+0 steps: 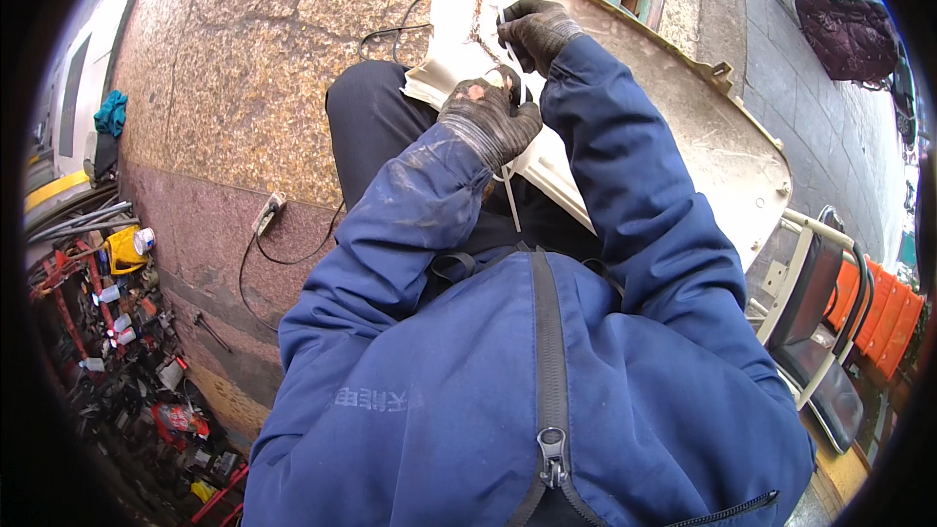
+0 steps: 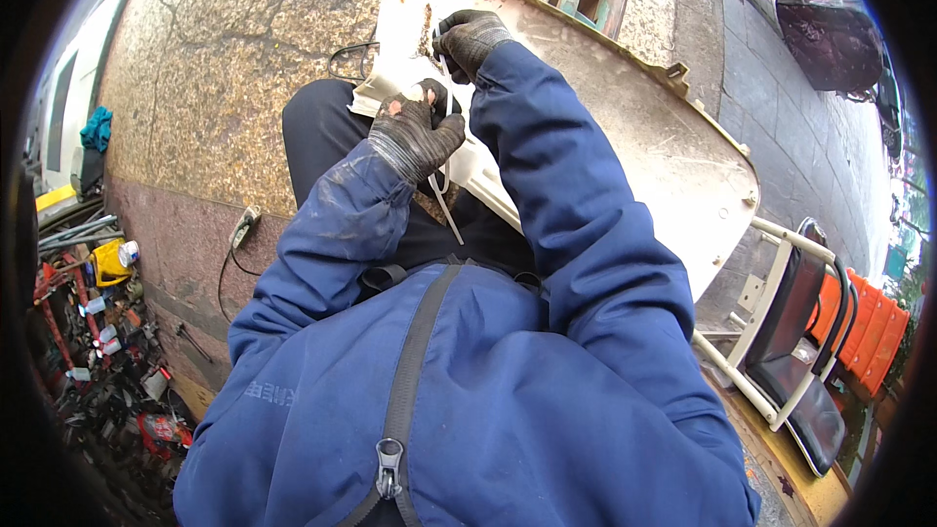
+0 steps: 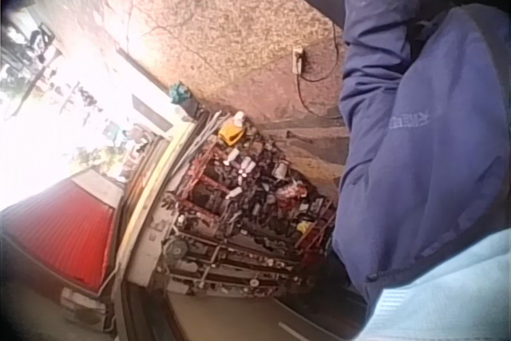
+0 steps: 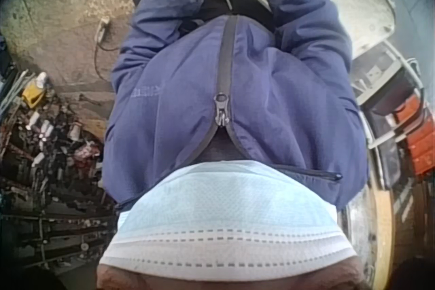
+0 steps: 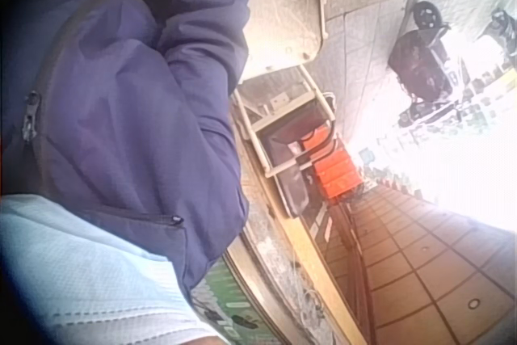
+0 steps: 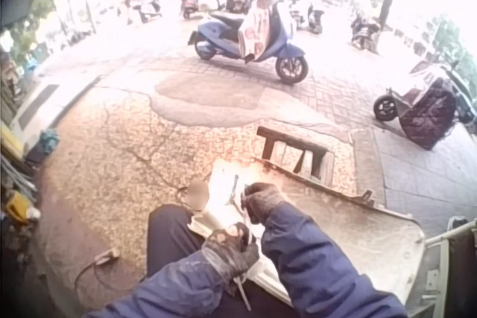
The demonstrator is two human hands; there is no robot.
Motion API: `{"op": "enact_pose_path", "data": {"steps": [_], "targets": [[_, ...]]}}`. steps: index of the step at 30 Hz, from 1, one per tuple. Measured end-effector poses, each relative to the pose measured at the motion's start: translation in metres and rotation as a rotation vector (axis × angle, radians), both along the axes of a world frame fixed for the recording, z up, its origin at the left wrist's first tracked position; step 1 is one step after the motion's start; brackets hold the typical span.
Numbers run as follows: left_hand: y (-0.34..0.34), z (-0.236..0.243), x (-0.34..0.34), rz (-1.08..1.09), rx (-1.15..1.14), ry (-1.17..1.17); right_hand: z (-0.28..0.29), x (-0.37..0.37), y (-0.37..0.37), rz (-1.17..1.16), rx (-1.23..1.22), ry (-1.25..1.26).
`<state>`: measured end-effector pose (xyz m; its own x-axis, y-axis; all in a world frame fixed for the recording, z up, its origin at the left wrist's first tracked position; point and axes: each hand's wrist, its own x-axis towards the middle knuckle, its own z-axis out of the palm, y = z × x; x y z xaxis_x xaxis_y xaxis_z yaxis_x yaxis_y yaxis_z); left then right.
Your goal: The person sits on the ground and welds a white metal sheet using a handheld welding tool. They hold the sheet with one hand and guide the tool with the other, producing sparks as they move along the surface.
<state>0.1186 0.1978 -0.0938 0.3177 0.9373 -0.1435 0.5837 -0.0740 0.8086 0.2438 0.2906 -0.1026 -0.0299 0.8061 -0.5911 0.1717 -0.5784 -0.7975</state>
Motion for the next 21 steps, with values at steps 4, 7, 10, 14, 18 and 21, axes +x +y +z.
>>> {"op": "enact_pose_path", "data": {"steps": [4,7,10,14,18,21], "targets": [[-0.004,0.0,0.002,0.0,-0.012,-0.01,0.001,0.0,-0.006,-0.008,-0.013,-0.018],[-0.006,0.001,0.004,-0.019,-0.004,0.022,0.001,0.002,-0.009,0.002,-0.024,-0.017],[-0.008,0.002,0.004,-0.033,-0.015,0.061,-0.001,0.004,-0.011,-0.011,-0.02,-0.01],[-0.011,0.004,0.005,-0.038,0.01,0.114,-0.004,0.01,-0.013,0.006,-0.032,0.02],[-0.013,0.005,0.006,-0.033,0.027,0.133,-0.004,0.012,-0.016,-0.006,-0.05,0.008],[-0.014,0.005,0.007,-0.05,0.037,0.152,-0.002,0.011,-0.019,-0.043,-0.032,0.053]]}}
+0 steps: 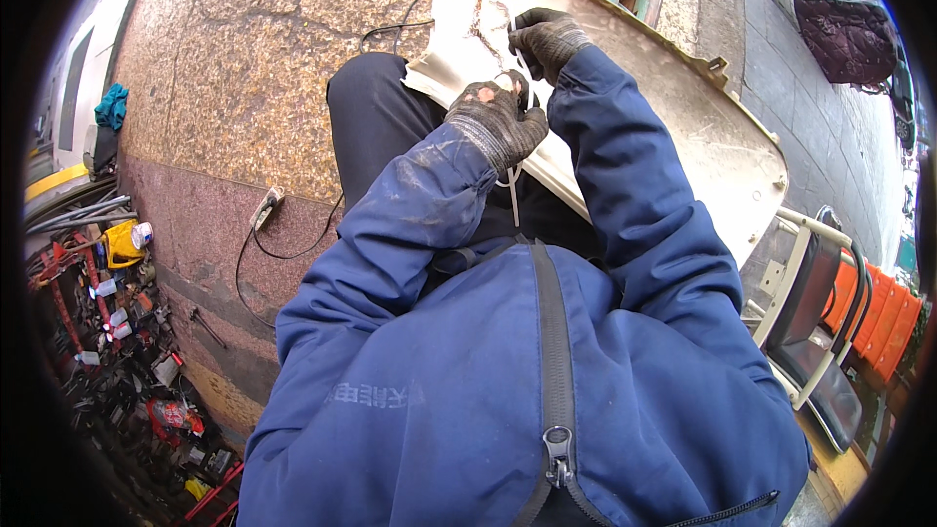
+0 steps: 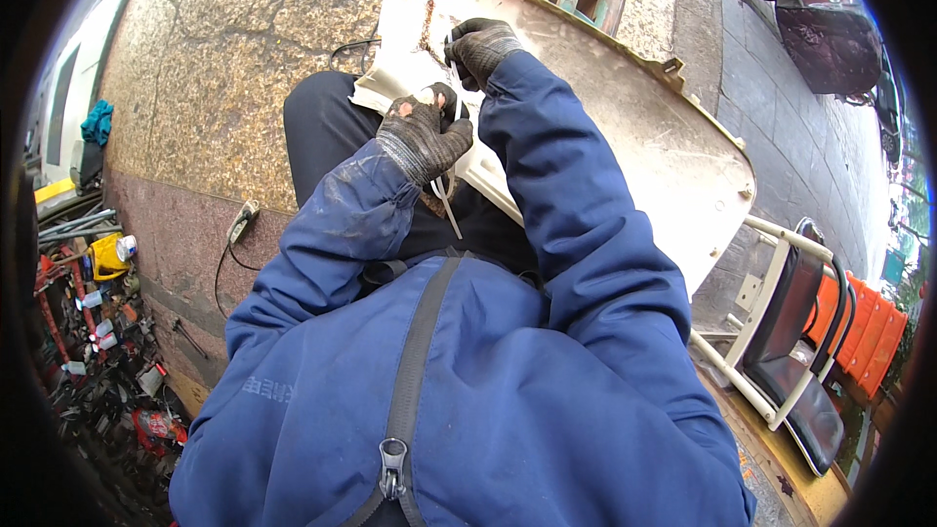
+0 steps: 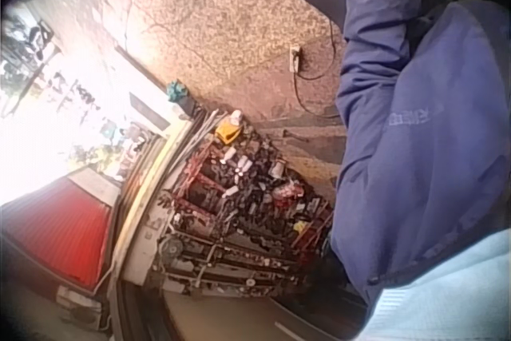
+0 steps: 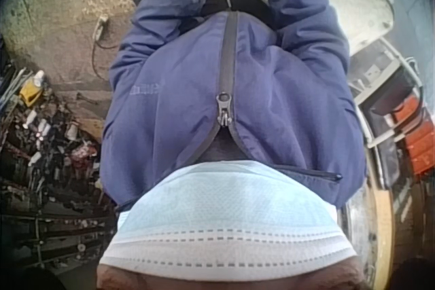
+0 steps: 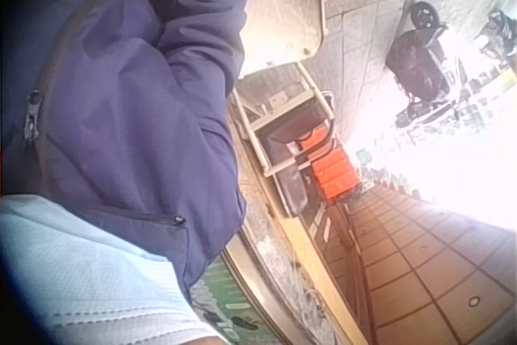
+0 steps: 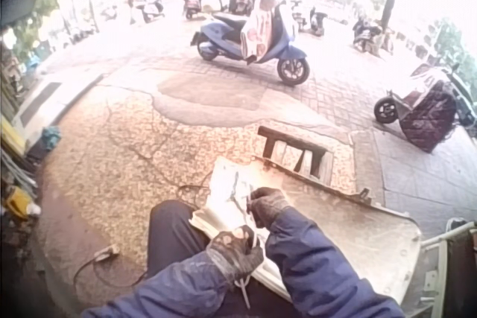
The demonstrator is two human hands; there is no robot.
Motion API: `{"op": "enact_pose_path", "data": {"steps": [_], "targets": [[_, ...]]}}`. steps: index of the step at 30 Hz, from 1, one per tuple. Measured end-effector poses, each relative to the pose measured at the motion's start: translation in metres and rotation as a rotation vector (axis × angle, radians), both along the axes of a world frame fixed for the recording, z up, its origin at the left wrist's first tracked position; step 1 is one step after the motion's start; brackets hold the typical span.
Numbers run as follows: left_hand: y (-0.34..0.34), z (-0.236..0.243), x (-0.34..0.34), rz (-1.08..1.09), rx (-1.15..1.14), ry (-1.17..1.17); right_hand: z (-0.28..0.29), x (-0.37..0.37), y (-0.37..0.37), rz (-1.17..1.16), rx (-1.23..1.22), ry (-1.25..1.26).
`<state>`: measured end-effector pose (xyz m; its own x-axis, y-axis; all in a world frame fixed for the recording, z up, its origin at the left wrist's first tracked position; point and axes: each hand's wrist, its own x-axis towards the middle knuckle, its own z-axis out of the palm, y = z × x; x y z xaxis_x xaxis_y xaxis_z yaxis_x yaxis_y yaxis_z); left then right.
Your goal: The person sits on the ground and welds a white metal sheet using a handheld welding tool. They hold the sheet with one hand and guide the tool with the other, producing sparks as they move along the surface.
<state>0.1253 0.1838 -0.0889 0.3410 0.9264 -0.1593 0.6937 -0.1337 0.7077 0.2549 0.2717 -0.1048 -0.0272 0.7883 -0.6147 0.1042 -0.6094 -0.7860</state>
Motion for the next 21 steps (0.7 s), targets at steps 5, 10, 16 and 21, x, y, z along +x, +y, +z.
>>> {"op": "enact_pose_path", "data": {"steps": [5,10,16,21], "targets": [[-0.005,0.0,0.001,0.011,-0.053,-0.104,0.003,0.003,-0.004,0.022,-0.015,-0.059],[-0.009,0.003,0.006,-0.004,-0.072,-0.076,0.007,0.01,-0.011,0.053,-0.022,-0.09],[-0.02,0.009,0.01,-0.042,-0.12,-0.044,0.014,0.017,-0.026,0.029,-0.021,-0.073],[-0.031,0.009,0.014,-0.064,-0.145,-0.101,0.016,0.019,-0.038,0.036,-0.031,-0.071]]}}
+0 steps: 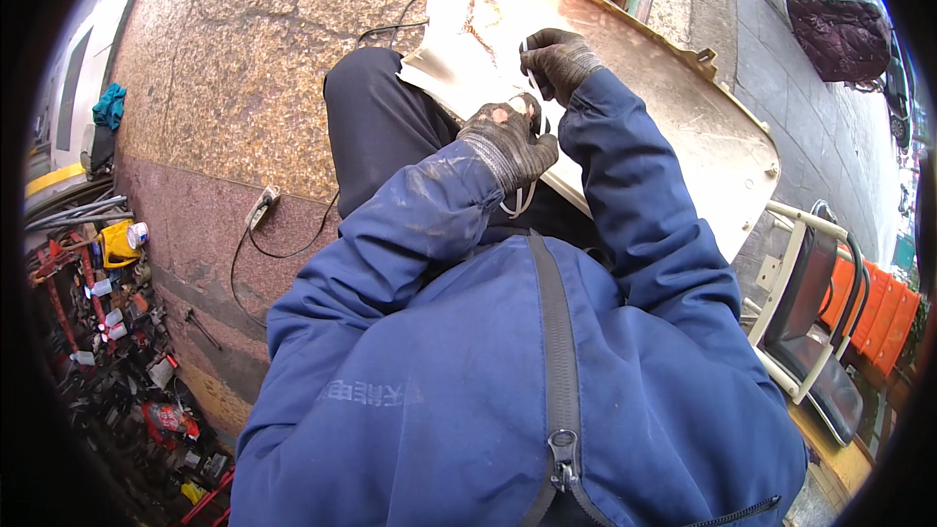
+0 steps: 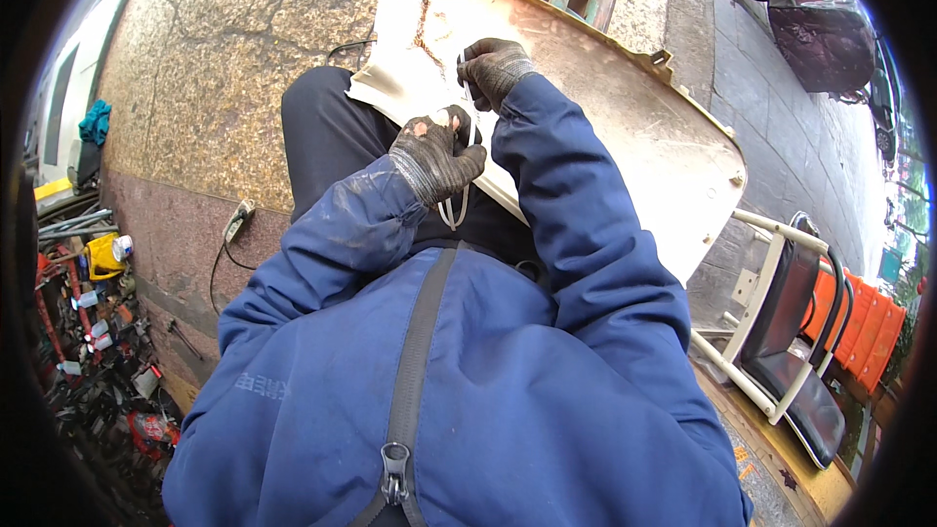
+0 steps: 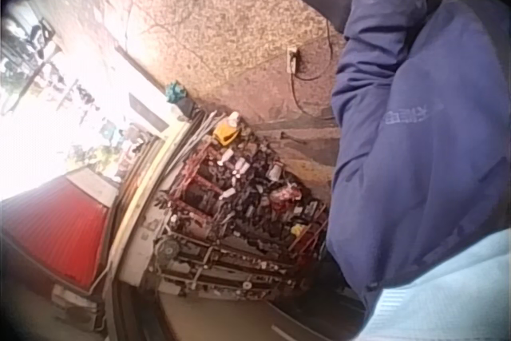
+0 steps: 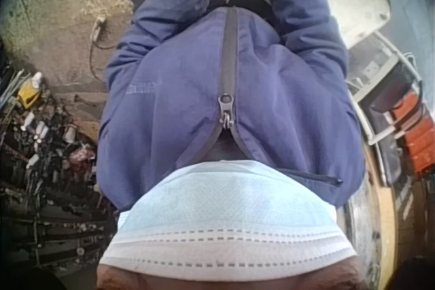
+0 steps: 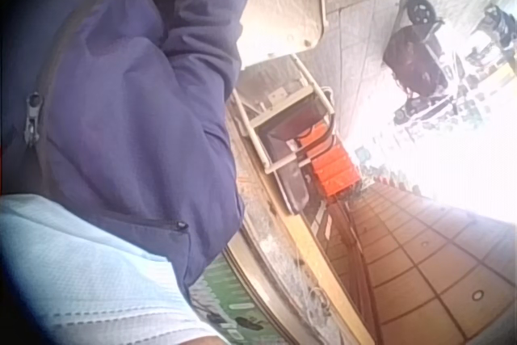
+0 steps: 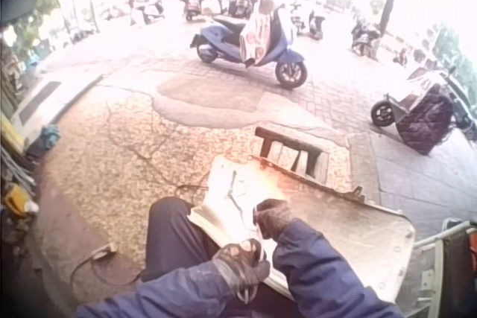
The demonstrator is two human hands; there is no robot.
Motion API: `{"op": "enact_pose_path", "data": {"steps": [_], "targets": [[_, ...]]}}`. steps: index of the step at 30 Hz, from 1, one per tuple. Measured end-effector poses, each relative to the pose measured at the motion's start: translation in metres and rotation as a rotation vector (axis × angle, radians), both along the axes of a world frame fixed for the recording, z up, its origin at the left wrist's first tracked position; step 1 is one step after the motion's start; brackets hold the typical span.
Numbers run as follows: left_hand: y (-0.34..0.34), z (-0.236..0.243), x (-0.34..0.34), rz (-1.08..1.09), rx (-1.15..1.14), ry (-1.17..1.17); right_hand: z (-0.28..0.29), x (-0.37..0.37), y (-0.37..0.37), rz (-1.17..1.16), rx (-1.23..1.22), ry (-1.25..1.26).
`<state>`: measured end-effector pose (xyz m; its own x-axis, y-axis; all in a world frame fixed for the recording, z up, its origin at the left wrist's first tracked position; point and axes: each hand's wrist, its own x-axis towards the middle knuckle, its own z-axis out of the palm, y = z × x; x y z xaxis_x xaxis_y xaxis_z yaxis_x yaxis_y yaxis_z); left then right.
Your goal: The person sits on the ground and welds a white metal sheet using a handheld welding tool. They hold the sheet with one hand and guide the tool with the other, producing sparks as they move along the surface.
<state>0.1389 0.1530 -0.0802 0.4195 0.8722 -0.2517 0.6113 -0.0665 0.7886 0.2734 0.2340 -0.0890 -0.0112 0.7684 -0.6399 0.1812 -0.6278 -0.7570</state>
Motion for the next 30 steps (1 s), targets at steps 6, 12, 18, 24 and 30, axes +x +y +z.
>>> {"op": "enact_pose_path", "data": {"steps": [6,12,18,24,30], "targets": [[-0.014,0.001,0.001,0.01,0.005,-0.015,-0.001,0.0,-0.013,0.0,-0.002,0.042],[-0.023,0.013,0.003,0.01,-0.029,-0.021,-0.01,-0.001,-0.023,0.023,-0.001,0.009],[-0.026,0.026,0.001,-0.135,-0.261,0.028,-0.012,0.002,-0.034,0.041,0.011,0.024],[-0.031,0.034,0.005,-0.169,-0.204,0.07,-0.008,0.009,-0.044,0.069,-0.026,-0.035],[-0.036,0.034,0.007,-0.21,-0.181,0.103,-0.006,0.012,-0.051,0.062,-0.035,-0.008]]}}
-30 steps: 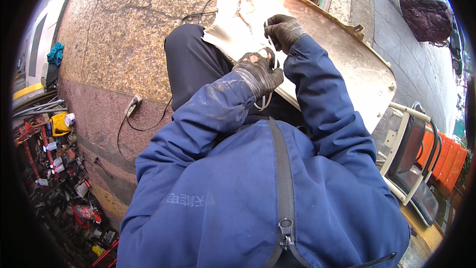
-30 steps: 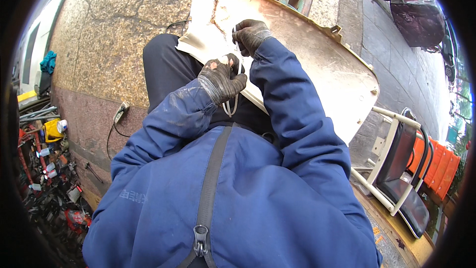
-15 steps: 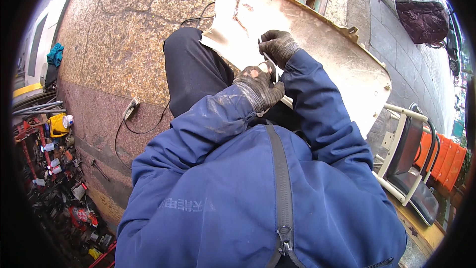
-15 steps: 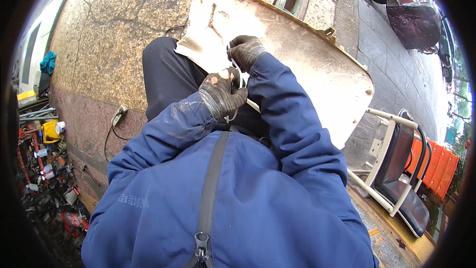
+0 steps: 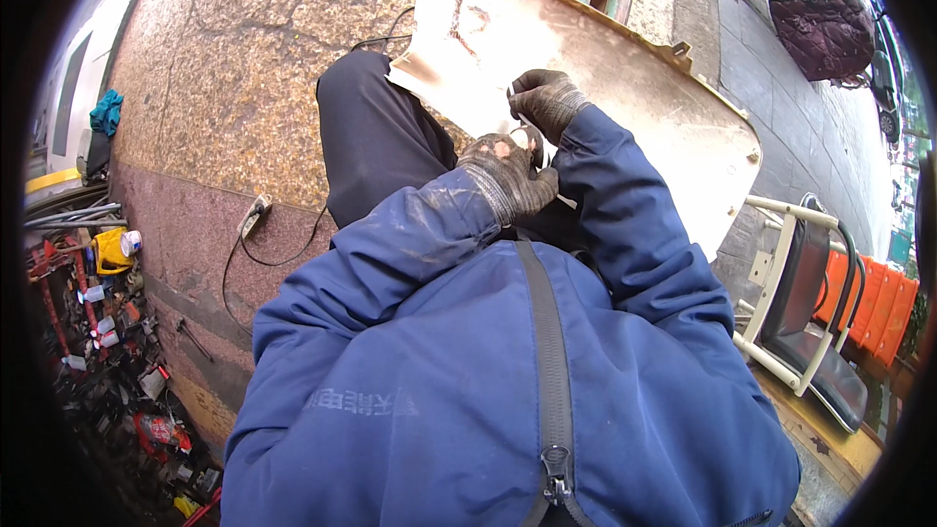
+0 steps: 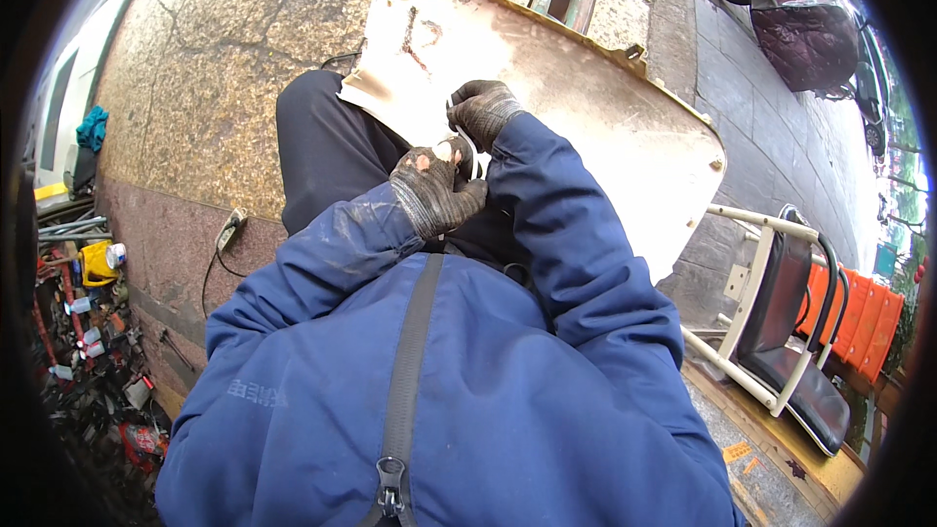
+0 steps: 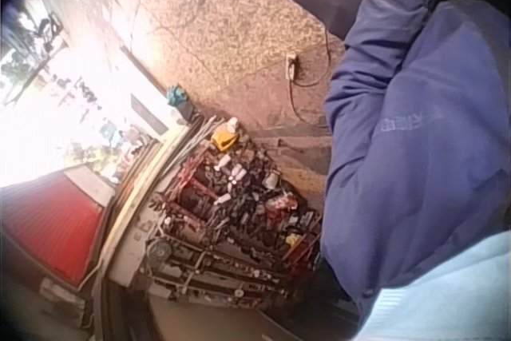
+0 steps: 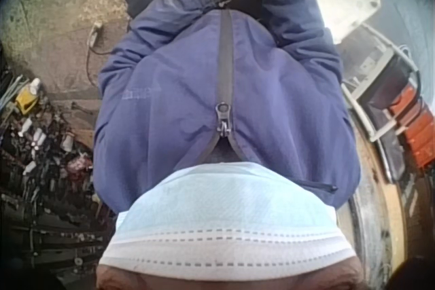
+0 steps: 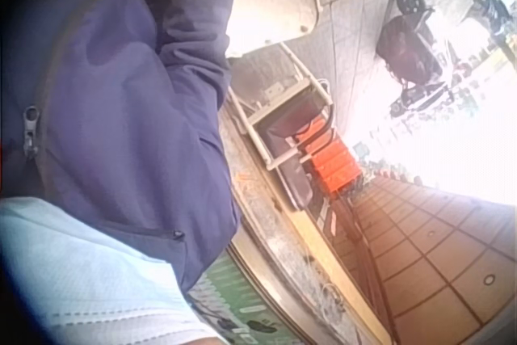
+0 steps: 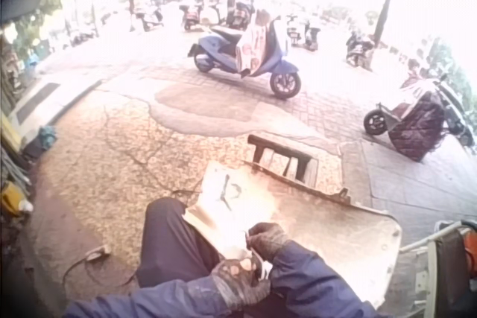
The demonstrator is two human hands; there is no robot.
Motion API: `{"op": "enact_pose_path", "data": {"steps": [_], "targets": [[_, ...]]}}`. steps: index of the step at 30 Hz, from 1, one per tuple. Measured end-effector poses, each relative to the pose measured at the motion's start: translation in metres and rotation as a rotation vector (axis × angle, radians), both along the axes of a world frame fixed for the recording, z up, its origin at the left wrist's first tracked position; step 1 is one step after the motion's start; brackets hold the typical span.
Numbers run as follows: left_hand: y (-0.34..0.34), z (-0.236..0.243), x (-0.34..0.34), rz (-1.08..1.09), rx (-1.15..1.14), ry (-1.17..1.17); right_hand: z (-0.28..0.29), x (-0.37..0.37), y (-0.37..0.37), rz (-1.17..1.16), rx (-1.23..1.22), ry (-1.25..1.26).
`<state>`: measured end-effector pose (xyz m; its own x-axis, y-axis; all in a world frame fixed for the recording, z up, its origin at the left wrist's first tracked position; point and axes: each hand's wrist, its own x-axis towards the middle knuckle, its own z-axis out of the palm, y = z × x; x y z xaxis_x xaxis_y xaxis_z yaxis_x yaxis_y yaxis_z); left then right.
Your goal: The person sits on the ground and welds a white metal sheet using a handheld welding tool. They hold the sheet with one hand and guide the tool with the other, producing sparks as they move along the surface.
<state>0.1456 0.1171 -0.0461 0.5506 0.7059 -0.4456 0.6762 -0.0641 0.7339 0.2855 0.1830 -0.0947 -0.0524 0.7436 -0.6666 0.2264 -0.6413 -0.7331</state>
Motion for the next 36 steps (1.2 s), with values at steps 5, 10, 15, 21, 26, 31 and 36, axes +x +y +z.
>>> {"op": "enact_pose_path", "data": {"steps": [5,10,15,21,26,31,36], "targets": [[-0.006,-0.005,0.002,0.085,0.182,-0.107,0.003,-0.001,-0.003,0.021,0.02,-0.022],[-0.008,-0.008,0.003,0.093,0.195,-0.106,0.005,-0.001,-0.004,0.026,0.023,-0.021],[-0.008,-0.011,0.004,0.07,0.212,-0.106,0.003,-0.001,-0.004,0.026,0.014,-0.028],[-0.009,-0.01,0.003,0.07,0.199,-0.097,0.006,-0.001,-0.007,0.03,0.033,-0.033],[-0.008,-0.008,0.003,0.056,0.181,-0.101,0.008,-0.002,-0.007,0.018,0.04,-0.037],[-0.007,-0.005,0.002,0.041,0.162,-0.079,0.005,-0.001,-0.007,0.014,0.041,-0.039],[-0.006,0.0,0.001,0.002,0.154,-0.031,0.004,-0.001,-0.008,0.012,0.045,-0.03]]}}
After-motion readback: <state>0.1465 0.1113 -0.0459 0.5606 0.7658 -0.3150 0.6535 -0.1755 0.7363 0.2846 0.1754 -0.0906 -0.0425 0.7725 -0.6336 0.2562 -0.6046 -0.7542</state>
